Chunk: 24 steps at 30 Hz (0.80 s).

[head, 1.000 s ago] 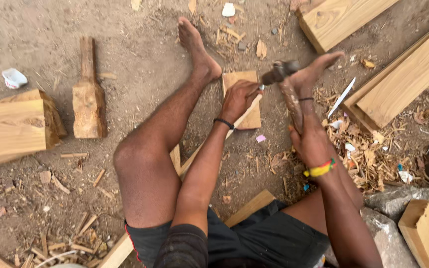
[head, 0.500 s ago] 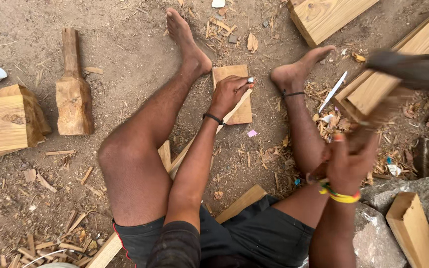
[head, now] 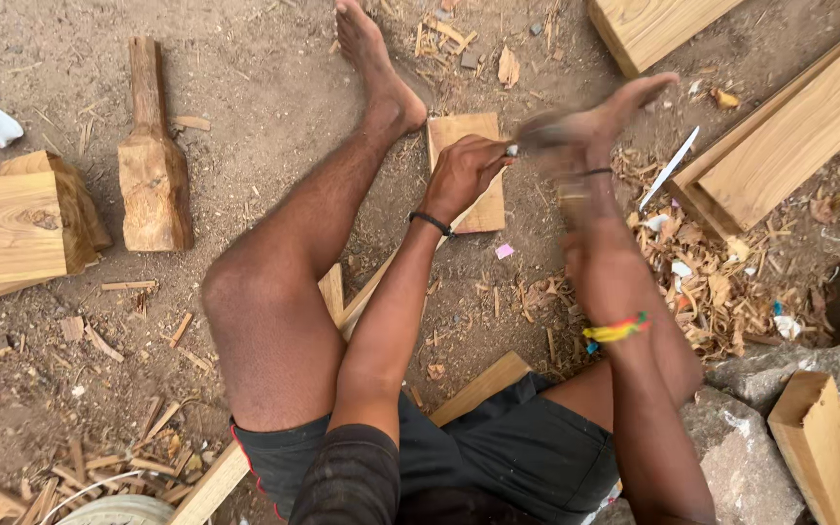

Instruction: The person sits on the ground and uses a hammer to drive nails into a small wooden plank. They repeatedly strike the nail with the hammer, occasionally adjusting the plank's position. The task involves manual hammering and handling of wood pieces.

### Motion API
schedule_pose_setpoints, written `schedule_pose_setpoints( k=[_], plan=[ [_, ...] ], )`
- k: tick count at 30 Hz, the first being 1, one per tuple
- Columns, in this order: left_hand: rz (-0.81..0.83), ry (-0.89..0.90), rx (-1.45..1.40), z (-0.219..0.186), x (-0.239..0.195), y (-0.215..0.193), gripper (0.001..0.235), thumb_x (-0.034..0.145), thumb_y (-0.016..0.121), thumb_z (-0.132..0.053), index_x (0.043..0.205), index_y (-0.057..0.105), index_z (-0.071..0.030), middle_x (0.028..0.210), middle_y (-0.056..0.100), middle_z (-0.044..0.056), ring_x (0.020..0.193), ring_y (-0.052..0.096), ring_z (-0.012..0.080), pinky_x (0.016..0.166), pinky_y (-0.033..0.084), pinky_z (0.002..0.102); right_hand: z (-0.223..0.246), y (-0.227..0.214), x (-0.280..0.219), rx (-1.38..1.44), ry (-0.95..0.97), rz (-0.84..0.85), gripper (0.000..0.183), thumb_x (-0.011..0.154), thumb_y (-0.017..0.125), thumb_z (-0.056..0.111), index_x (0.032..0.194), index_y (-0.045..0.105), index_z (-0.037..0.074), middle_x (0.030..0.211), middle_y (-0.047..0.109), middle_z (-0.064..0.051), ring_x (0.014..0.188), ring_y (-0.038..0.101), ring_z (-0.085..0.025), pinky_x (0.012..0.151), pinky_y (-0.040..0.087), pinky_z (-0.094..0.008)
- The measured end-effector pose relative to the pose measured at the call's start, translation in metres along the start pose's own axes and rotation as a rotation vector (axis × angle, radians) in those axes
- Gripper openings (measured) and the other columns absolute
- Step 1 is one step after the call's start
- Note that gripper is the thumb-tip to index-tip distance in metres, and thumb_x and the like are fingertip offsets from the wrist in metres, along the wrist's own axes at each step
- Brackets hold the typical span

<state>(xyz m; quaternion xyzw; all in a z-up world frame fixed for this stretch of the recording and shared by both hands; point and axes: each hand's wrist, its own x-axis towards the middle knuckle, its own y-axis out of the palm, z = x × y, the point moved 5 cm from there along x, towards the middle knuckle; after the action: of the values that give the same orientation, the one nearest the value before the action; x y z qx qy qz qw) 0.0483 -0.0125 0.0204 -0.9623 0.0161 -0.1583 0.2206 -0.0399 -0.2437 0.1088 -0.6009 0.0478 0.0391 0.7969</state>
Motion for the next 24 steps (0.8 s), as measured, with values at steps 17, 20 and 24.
schedule_pose_setpoints(
  k=[17,20,24],
  plan=[
    [0.004,-0.037,-0.116,0.01,0.001,0.005,0.02,0.092,0.077,-0.022,0.107,0.079,-0.009,0.105,0.079,0.011,0.093,0.075,0.0252,0.081,0.059,0.036,0.004,-0.133,-0.053,1.083,-0.191,-0.619,0.03,0.115,0.07,0.012,0.129,0.045,0.001,0.083,0.06,-0.01,0.055,0.059,-0.017,0.052,0.049,-0.03],
    [0.007,-0.04,-0.116,0.012,-0.001,0.007,0.021,0.092,0.078,-0.022,0.108,0.078,-0.008,0.106,0.078,0.011,0.095,0.075,0.0249,0.082,0.059,0.036,0.009,-0.156,-0.057,1.218,-0.158,-0.718,0.033,0.111,0.072,0.014,0.125,0.044,0.003,0.078,0.056,-0.012,0.052,0.055,-0.018,0.049,0.046,-0.033],
    [0.027,0.029,-0.02,0.009,0.002,0.011,0.023,0.091,0.077,-0.025,0.108,0.079,-0.009,0.107,0.079,0.008,0.095,0.075,0.0226,0.088,0.058,0.037,-0.004,-0.156,-0.053,1.177,-0.218,-0.724,0.027,0.113,0.07,0.022,0.108,0.051,0.004,0.073,0.055,-0.012,0.052,0.058,-0.02,0.051,0.05,-0.036]
  ],
)
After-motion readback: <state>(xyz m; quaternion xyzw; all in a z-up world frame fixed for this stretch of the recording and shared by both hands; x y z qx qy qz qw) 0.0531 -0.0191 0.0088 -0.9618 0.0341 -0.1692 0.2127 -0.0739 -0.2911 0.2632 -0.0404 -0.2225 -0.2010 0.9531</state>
